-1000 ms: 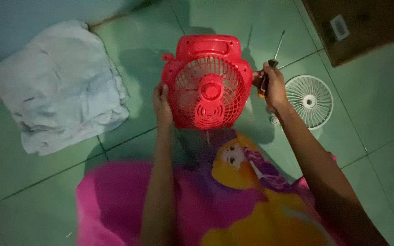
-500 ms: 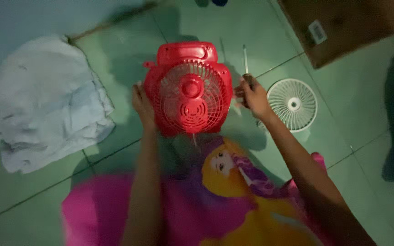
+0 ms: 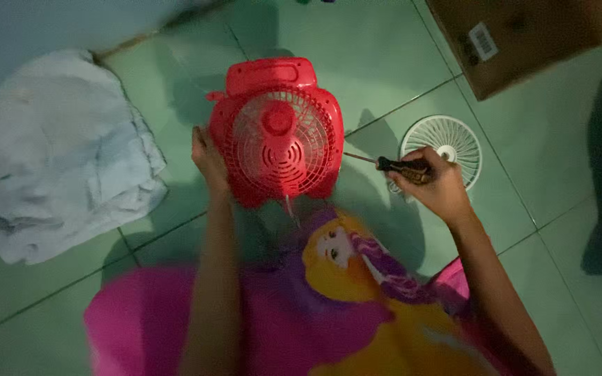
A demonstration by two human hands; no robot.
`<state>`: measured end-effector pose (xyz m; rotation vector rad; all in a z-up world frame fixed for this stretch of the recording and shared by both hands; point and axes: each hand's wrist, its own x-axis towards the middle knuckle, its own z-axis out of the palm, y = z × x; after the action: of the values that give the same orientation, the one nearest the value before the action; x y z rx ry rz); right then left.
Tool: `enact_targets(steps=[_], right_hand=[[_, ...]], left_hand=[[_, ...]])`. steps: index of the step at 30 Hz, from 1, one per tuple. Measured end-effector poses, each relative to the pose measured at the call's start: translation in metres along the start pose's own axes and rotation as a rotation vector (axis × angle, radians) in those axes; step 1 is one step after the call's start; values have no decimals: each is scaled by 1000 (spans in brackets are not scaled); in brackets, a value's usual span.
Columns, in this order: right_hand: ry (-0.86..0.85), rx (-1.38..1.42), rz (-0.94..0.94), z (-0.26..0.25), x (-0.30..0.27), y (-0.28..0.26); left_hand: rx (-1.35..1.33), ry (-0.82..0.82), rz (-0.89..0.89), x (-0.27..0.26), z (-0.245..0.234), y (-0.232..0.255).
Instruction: The person uses a screwdriver to remove screws from the back grille of a red electric fan. They loosen and remove several screws, then detach the back grille and set it aside.
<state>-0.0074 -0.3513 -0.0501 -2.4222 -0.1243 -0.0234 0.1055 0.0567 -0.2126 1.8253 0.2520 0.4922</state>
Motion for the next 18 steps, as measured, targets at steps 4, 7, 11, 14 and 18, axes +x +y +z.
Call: enact_targets(steps=[4, 7, 11, 14, 18], right_hand=[[58, -67, -93, -1, 19, -16], [19, -119, -93, -2, 30, -26], [-25, -216, -208, -7, 39, -38], [-104, -326, -148, -9, 41, -43], [-89, -285, -144, -8, 40, -48]], left_hand=[[-22, 25, -48, -1, -1, 4], [-61, -5, -128, -1, 0, 7], [-36, 16, -5, 1, 0, 5], [-45, 17, -74, 1, 1, 1], [-27, 2, -18, -2, 1, -2]])
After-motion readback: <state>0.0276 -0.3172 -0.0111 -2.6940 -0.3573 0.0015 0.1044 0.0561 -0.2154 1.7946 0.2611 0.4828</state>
